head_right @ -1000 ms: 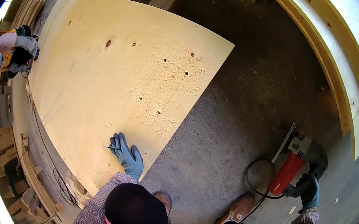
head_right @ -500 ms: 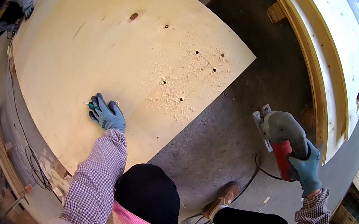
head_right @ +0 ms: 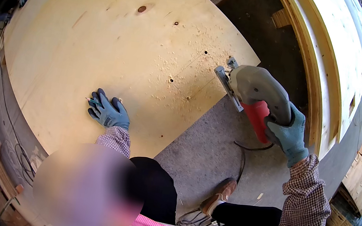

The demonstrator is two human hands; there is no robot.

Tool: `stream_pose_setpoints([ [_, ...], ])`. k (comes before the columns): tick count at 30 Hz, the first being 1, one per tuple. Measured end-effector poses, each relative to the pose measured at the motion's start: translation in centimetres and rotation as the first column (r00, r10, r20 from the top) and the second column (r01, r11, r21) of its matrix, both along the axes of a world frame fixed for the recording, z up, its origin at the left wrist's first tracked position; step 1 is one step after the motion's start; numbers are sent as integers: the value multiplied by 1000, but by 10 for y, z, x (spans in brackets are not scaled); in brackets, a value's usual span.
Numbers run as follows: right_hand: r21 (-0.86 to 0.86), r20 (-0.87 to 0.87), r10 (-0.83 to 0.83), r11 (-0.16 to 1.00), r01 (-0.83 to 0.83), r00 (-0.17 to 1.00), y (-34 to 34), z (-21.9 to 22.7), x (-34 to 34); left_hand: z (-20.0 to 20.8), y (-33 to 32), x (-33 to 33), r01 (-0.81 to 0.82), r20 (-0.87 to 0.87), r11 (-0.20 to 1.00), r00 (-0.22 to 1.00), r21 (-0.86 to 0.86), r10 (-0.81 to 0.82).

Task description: The person uses a jigsaw to cut rectangular holes into a large plywood sheet. They guide the tool along marked lines, remove the cut pieces, and then flip the sheet to inspect the cutouts.

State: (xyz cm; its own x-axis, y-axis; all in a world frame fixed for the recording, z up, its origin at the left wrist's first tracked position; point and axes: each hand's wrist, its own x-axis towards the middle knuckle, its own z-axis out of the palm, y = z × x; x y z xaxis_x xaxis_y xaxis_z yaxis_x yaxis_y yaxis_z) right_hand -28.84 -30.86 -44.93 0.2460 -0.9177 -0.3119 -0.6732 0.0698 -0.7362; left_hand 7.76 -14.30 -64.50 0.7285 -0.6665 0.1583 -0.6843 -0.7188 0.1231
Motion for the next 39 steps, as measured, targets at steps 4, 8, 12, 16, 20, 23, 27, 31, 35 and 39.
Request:
stream_pose_setpoints([
  [4, 52, 52, -16, 999, 13, 999, 5, -4, -1, 2, 2, 2, -7, 20, 1000, 1000, 14, 7],
  [8, 19, -11, 20, 1000, -20, 1000, 11, -3, -2, 1, 0, -1, -10, 6, 1000, 1000, 3, 10],
  [12, 16, -13, 9, 1000, -9, 1000, 16, -6, -6, -1, 1, 2, -3, 22, 1000, 1000, 16, 2],
  [16, 56, 17, -19, 998, 18, 1000, 14, -3, -4, 1, 1, 0, 0, 21, 1000, 1000, 19, -1],
  [20, 71, 30, 9, 997, -11, 1000, 6, 2, -1, 3, 2, 0, 6, 4, 1000, 1000, 12, -6],
  [23, 50, 23, 28, 998, -29, 999, 1, 0, 4, 3, 1, 0, 0, 16, 1000, 1000, 30, -1],
  [27, 86, 2, -5, 996, 5, 1000, -5, -6, 2, 0, 1, 1, 13, 12, 1000, 1000, 26, -13],
  [31, 26, 4, 53, 998, -53, 999, -20, -19, 16, 0, 1, 1, 4, 14, 999, 1000, 46, -4],
  [35, 136, -64, 104, 986, -95, 993, -32, -22, 11, -4, -3, -1, -1, 3, 1000, 1000, 20, 1],
  [39, 152, 34, 180, 971, -183, 983, -33, -24, 17, 3, 0, 3, -12, 6, 999, 1000, 43, 11],
])
